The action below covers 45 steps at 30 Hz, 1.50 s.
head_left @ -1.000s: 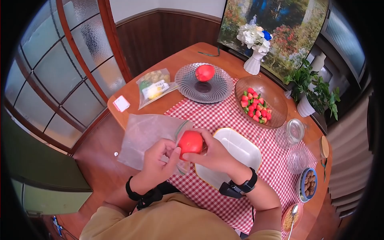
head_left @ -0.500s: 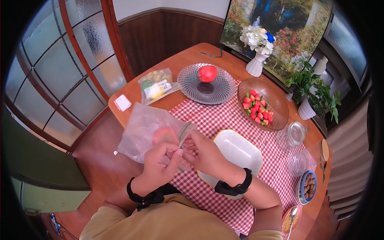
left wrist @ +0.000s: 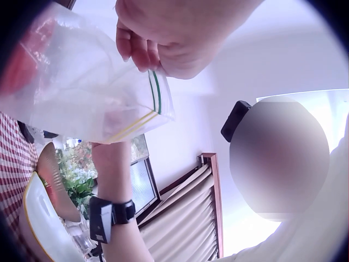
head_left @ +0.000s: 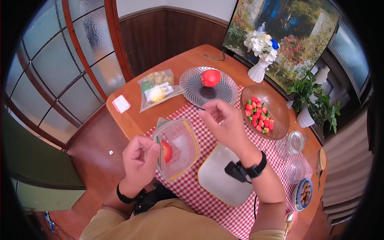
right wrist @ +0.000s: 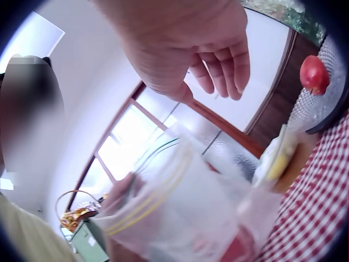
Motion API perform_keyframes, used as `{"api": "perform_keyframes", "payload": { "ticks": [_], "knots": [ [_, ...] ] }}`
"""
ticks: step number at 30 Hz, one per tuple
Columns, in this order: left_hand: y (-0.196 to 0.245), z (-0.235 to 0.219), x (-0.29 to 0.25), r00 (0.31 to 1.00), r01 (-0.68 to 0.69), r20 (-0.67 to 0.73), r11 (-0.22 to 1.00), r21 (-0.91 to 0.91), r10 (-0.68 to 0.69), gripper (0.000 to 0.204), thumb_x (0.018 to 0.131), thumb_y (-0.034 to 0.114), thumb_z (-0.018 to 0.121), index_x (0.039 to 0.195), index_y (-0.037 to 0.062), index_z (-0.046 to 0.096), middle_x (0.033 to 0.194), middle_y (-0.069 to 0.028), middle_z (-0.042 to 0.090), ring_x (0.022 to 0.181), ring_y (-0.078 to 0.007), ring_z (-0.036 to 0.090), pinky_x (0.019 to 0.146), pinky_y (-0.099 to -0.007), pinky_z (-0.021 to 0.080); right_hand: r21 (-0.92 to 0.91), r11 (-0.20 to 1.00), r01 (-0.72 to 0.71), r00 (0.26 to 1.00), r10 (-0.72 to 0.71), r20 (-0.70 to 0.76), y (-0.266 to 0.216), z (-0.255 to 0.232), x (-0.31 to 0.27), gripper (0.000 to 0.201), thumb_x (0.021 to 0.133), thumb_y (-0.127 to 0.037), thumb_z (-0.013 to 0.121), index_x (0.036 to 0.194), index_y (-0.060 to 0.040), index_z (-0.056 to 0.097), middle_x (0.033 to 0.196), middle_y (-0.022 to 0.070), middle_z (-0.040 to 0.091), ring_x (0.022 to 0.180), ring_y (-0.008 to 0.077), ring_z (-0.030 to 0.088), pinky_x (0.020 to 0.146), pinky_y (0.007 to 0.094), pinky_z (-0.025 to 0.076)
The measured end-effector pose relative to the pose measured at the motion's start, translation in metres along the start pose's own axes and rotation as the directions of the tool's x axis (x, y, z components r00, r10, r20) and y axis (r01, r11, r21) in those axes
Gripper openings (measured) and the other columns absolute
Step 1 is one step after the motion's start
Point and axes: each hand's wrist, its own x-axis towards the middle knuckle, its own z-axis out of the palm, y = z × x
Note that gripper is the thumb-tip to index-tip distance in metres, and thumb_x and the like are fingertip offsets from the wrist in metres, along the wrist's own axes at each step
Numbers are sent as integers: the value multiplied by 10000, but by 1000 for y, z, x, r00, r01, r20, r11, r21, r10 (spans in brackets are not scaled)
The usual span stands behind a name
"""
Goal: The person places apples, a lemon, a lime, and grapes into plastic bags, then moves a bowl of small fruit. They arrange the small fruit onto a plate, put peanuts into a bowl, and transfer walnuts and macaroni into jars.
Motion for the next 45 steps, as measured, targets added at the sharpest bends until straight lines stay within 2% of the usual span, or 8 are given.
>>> {"api": "perform_keyframes", "payload": {
  "ticks": [9,13,16,29,32,36,40,45],
  "knots": [
    [24,-23,34,997,-58,-51,992,113,64,69,887,27,616,842,23,564,733,23,577,653,-15,511,575,-177,392,-547,810,-212,966,260,10,123,-13,95,618,697,-365,793,1161,-33,555,1012,165,626,1003,300,614,869,373,482],
    [-9,-2,29,925,-307,320,901,306,206,88,793,47,699,782,50,613,663,-43,589,577,-114,589,486,-250,438,-661,705,-256,960,265,-89,130,-7,125,759,663,-393,803,1266,-49,497,1152,210,583,1120,357,572,946,400,457],
    [-17,16,17,863,-303,502,858,416,62,98,774,86,713,784,69,617,638,-42,586,534,-160,586,469,-276,446,-675,659,-331,935,327,-139,127,1,140,839,640,-417,811,1309,-55,458,1215,244,530,1126,384,557,957,413,453],
    [-19,17,10,885,-165,463,901,401,-44,124,813,132,699,777,59,606,601,-48,596,498,-155,591,455,-278,445,-639,649,-413,894,424,-147,161,5,156,880,633,-406,802,1336,-57,404,1219,233,543,1164,355,535,948,419,461],
    [-15,11,10,930,-131,365,880,456,-51,113,822,125,689,801,51,605,609,-56,602,503,-146,593,452,-274,436,-102,883,-459,889,454,-63,128,-5,141,815,696,-413,765,1324,-39,404,1158,170,593,1107,291,578,898,402,492],
    [-21,2,16,966,-190,244,869,457,83,91,843,82,659,813,45,581,588,-32,562,484,-107,543,456,-248,402,617,593,-517,839,208,503,39,-36,95,721,795,-411,711,1323,-17,417,1176,106,586,1106,237,579,934,389,478],
    [-28,-1,15,987,-128,134,919,374,84,144,878,77,627,775,40,534,570,-17,526,465,-62,455,448,-224,322,685,535,-495,715,-196,671,4,-32,45,733,831,-276,713,1410,-30,336,1299,105,502,1220,194,496,1047,364,388],
    [-21,-3,17,994,25,90,956,293,-53,148,916,63,578,787,36,509,563,11,476,503,-19,407,453,-218,304,511,690,-512,610,-126,782,-15,-7,15,691,814,-115,725,1389,-24,353,1326,95,466,1211,163,479,1036,330,396]
  ]
}}
